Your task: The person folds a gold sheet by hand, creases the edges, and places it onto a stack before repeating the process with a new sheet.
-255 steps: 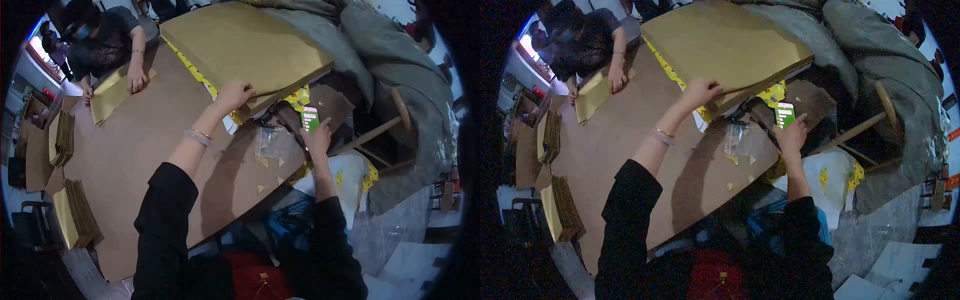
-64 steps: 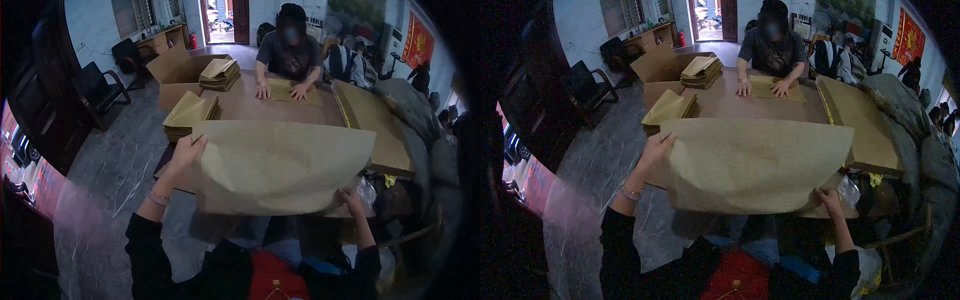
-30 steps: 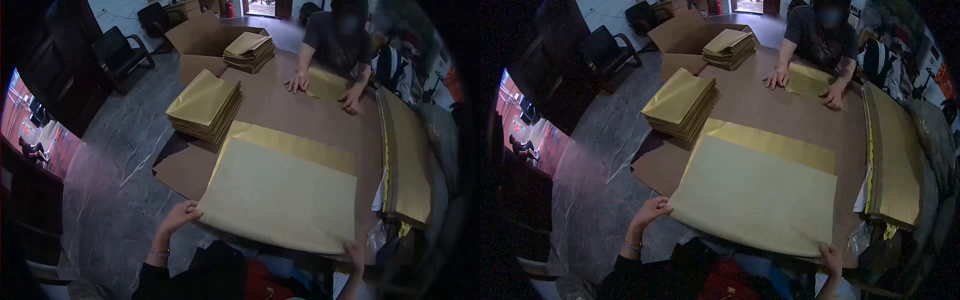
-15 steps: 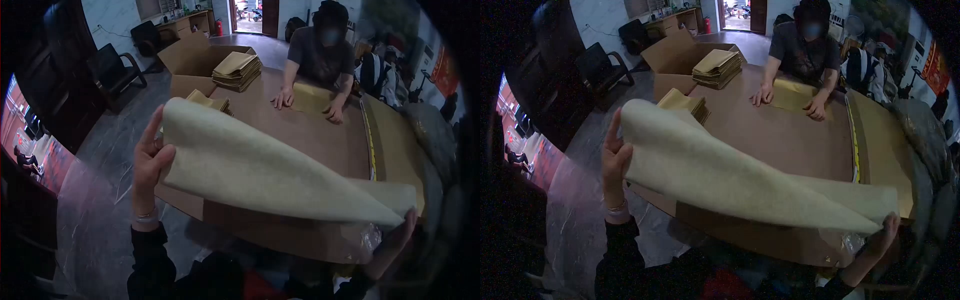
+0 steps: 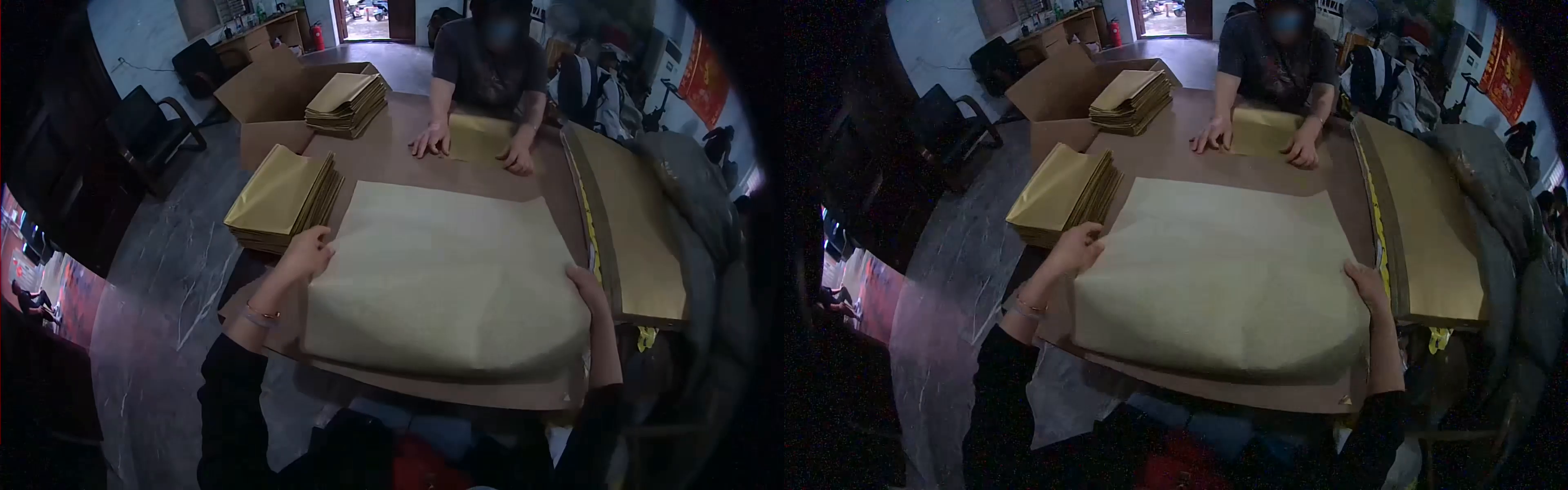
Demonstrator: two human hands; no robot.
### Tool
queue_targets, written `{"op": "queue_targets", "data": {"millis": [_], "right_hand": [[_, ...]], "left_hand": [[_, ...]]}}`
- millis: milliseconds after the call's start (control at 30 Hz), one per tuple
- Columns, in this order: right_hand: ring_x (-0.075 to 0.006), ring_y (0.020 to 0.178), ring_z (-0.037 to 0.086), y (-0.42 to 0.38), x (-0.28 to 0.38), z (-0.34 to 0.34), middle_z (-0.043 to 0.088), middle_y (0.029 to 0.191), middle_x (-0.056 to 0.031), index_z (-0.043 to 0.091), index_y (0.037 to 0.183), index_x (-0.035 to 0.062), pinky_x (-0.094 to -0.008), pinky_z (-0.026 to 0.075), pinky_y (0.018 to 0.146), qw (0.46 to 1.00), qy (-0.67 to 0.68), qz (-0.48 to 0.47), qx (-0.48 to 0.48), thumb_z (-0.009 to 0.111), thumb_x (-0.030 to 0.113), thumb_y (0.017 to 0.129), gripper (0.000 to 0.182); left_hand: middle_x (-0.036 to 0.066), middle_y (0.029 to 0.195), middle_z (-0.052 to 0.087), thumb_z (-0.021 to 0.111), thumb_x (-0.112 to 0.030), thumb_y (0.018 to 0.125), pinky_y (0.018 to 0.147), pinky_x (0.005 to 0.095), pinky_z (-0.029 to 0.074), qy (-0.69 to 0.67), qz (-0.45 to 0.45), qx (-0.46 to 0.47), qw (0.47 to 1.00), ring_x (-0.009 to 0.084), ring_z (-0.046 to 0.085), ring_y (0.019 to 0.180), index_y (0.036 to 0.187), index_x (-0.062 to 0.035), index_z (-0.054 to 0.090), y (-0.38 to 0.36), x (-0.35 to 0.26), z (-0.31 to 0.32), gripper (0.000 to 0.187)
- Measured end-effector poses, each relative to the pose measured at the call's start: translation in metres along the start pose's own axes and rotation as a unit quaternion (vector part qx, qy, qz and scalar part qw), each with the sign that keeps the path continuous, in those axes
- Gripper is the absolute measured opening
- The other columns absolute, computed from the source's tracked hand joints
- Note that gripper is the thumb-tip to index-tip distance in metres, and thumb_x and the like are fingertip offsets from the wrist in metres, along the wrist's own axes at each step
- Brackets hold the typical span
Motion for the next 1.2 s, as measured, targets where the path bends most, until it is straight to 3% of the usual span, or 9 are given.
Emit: {"op": "queue_targets", "data": {"millis": [333,467,633,767,900,967,1033,1133,1200], "right_hand": [[-0.0181,0.107,0.051,-0.076,-0.116,0.009,0.055,0.118,-0.0084,0.040,0.133,0.0014,-0.0320,0.039,0.093,0.967,0.248,0.051,0.026,0.048,0.040,0.094,0.056],[-0.0176,0.113,0.047,-0.180,-0.105,0.023,0.049,0.128,-0.0083,0.036,0.137,0.0036,-0.0317,0.037,0.095,0.996,0.027,0.040,-0.077,0.052,0.035,0.091,0.058],[-0.0215,0.129,0.036,-0.261,-0.124,0.010,0.041,0.139,-0.0124,0.040,0.137,0.0072,-0.0347,0.029,0.104,0.978,-0.036,-0.053,-0.200,0.061,0.032,0.088,0.060],[-0.0157,0.090,0.060,-0.253,-0.115,0.004,0.065,0.100,-0.0074,0.066,0.106,0.0029,-0.0303,0.048,0.077,0.986,-0.064,0.042,-0.146,0.067,0.017,0.083,0.028],[-0.0113,0.089,0.057,-0.202,-0.081,-0.022,0.060,0.103,-0.0050,0.060,0.113,0.0022,-0.0263,0.046,0.077,0.992,0.010,-0.027,-0.126,0.064,0.022,0.086,0.034],[-0.0116,0.093,0.056,-0.179,-0.061,-0.011,0.059,0.109,-0.0058,0.057,0.118,0.0022,-0.0255,0.045,0.079,0.991,0.025,-0.028,-0.125,0.062,0.026,0.088,0.038],[-0.0134,0.104,0.052,-0.167,-0.061,-0.007,0.054,0.118,-0.0064,0.049,0.128,0.0012,-0.0255,0.042,0.087,0.981,0.149,-0.062,-0.109,0.053,0.036,0.093,0.049],[-0.0181,0.120,0.044,-0.199,-0.084,-0.002,0.046,0.132,-0.0099,0.024,0.143,0.0038,-0.0303,0.036,0.098,0.950,0.299,-0.073,-0.058,0.048,0.048,0.092,0.072],[-0.0210,0.127,0.038,-0.228,-0.090,0.007,0.038,0.140,-0.0122,0.013,0.146,0.0060,-0.0332,0.032,0.102,0.877,0.462,-0.128,0.034,0.053,0.049,0.088,0.083]], "left_hand": [[0.012,0.125,0.052,0.048,-0.026,0.095,0.083,0.0292,0.046,-0.451,-0.107,0.115,0.878,0.0151,0.055,0.095,0.142,-0.0056,0.028,-0.072,0.071,0.076,0.054],[0.008,0.140,0.037,0.050,-0.054,0.088,0.087,0.0299,0.044,-0.524,-0.085,0.165,0.831,0.0131,0.051,0.100,0.145,-0.0038,0.014,-0.141,0.048,0.074,0.085],[0.012,0.146,0.029,0.067,-0.027,0.083,0.100,0.0311,0.035,-0.433,-0.121,0.133,0.883,0.0195,0.038,0.126,0.145,-0.0018,0.015,-0.203,0.034,0.069,0.084],[0.016,0.130,0.049,0.063,-0.007,0.082,0.093,0.0321,0.045,-0.343,-0.150,0.115,0.920,0.0210,0.052,0.114,0.144,-0.0013,0.017,-0.214,0.036,0.060,0.077],[0.016,0.117,0.057,0.061,-0.009,0.085,0.076,0.0287,0.054,-0.586,-0.087,0.092,0.801,0.0203,0.062,0.096,0.137,0.0005,0.035,-0.184,-0.012,0.017,0.059],[0.017,0.138,0.039,0.058,-0.012,0.087,0.087,0.0371,0.050,-0.521,-0.284,0.161,0.788,0.0255,0.057,0.108,0.138,-0.0003,0.033,-0.185,0.045,0.048,0.058],[0.019,0.126,0.050,0.052,-0.014,0.092,0.082,0.0368,0.053,-0.394,0.215,0.218,0.866,0.0238,0.060,0.102,0.131,0.0033,0.042,-0.180,-0.003,0.024,0.044],[0.018,0.114,0.058,0.045,-0.016,0.096,0.075,0.0276,0.055,-0.538,-0.168,0.241,0.790,0.0193,0.060,0.099,0.123,0.0027,0.049,-0.180,0.078,0.086,0.034],[0.021,0.119,0.054,0.040,-0.018,0.097,0.082,0.0327,0.055,-0.753,-0.350,0.179,0.528,0.0244,0.059,0.102,0.122,0.0081,0.047,-0.199,0.051,0.087,0.036]]}}
Point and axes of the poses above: each hand's wrist, its own y-axis towards the middle knuckle, its own z-axis out of the palm, x = y × z, the point moved 9 cm from there along y, towards the middle knuckle
